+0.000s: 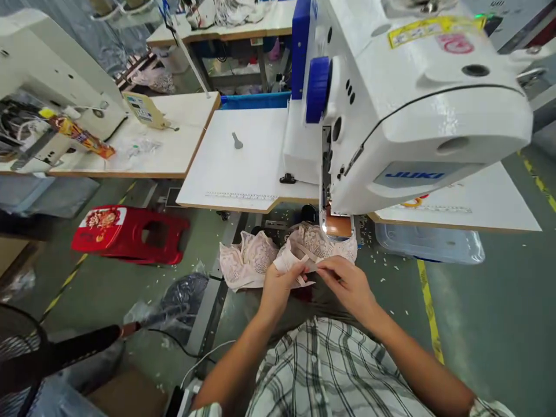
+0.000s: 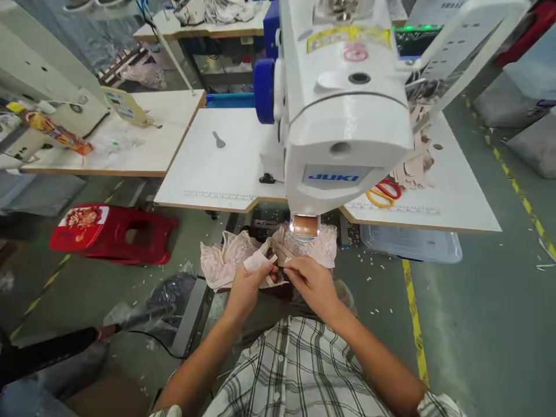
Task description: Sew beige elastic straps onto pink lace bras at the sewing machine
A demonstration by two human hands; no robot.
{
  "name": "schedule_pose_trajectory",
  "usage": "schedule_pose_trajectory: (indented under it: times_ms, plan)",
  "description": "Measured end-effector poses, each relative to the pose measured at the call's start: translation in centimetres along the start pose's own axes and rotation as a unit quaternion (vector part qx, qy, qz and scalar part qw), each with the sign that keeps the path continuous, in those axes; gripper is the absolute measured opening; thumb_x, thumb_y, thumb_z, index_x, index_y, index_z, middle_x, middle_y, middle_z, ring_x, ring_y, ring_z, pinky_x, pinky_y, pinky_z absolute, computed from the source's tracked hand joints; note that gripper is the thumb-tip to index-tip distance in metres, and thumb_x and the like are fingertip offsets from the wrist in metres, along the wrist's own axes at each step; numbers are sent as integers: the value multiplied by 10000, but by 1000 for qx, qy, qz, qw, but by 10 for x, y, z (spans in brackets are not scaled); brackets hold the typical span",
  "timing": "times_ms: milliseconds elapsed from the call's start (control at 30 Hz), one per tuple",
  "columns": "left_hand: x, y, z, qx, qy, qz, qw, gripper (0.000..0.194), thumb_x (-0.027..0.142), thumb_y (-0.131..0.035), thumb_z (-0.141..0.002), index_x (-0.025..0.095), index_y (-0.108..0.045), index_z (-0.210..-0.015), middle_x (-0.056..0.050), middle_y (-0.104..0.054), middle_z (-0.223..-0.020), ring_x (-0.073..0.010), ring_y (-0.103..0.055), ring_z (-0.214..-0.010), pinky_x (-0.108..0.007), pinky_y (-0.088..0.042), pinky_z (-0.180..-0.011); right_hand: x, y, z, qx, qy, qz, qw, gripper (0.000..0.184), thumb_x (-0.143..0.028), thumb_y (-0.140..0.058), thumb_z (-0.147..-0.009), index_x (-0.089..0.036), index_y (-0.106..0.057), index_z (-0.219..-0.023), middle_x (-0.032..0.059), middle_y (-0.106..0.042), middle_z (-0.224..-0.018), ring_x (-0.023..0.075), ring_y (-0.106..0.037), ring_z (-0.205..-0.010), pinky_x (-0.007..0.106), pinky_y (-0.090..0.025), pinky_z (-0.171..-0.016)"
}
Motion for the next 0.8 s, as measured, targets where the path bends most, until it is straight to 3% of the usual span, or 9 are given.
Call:
schedule_pose_trajectory:
  times_ms: [133,300,467,600,700,800]
  plan:
    - [-15,-13,-4,6,-7,28,1000,376,439,-881,-613,134,-720,-764,0,-710,-689,-114,-625,-620,-224,-519,-639,-5,0,-1,29,53,12,998,141,-212,-545,-962,-218,-686,-958,45,-732,-869,158,-685,-797,268,-553,-697]
    - [-21,-32,-5,1,-15,11,1000,328,390,-839,-703,141,-760,-901,-34,-771,-856,-145,-687,-746,-246,-549,-742,16,8,0,40,14,5,999,166,-222,-538,-965,-226,-703,-978,46,-743,-887,171,-696,-829,293,-567,-729]
    - [-20,-47,-5,-15,-30,-84,996,360,425,-799,-740,145,-770,-965,-65,-783,-948,-185,-713,-843,-283,-563,-805,35,17,5,38,-30,-7,999,174,-266,-542,-966,-217,-709,-958,54,-739,-890,181,-691,-841,306,-562,-749]
    - [-13,-53,-5,-21,-42,-193,980,325,414,-747,-786,139,-778,-957,-59,-778,-876,-200,-707,-814,-290,-565,-768,41,24,6,36,-36,-18,999,166,-269,-549,-958,-211,-700,-919,52,-730,-875,173,-679,-823,282,-535,-715]
    - [-6,-58,-5,-45,-69,-268,960,299,392,-698,-820,136,-781,-951,-54,-764,-815,-201,-690,-758,-277,-550,-693,46,29,3,24,-33,-34,999,125,-246,-578,-920,-207,-677,-855,31,-707,-824,138,-639,-710,244,-485,-641]
    - [-1,-62,-4,-76,-123,-323,935,254,351,-670,-838,144,-783,-931,-52,-760,-813,-201,-679,-757,-277,-535,-701,50,29,-2,-30,-24,-60,997,82,-182,-610,-828,-202,-630,-751,-6,-646,-725,101,-544,-590,221,-406,-569]
Point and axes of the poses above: each hand's wrist, its own z-axis away from the middle knuckle, its own y-axis out of the back of the hand, x = y × z, the point moved 7 cm from there along -z, towards the middle knuckle
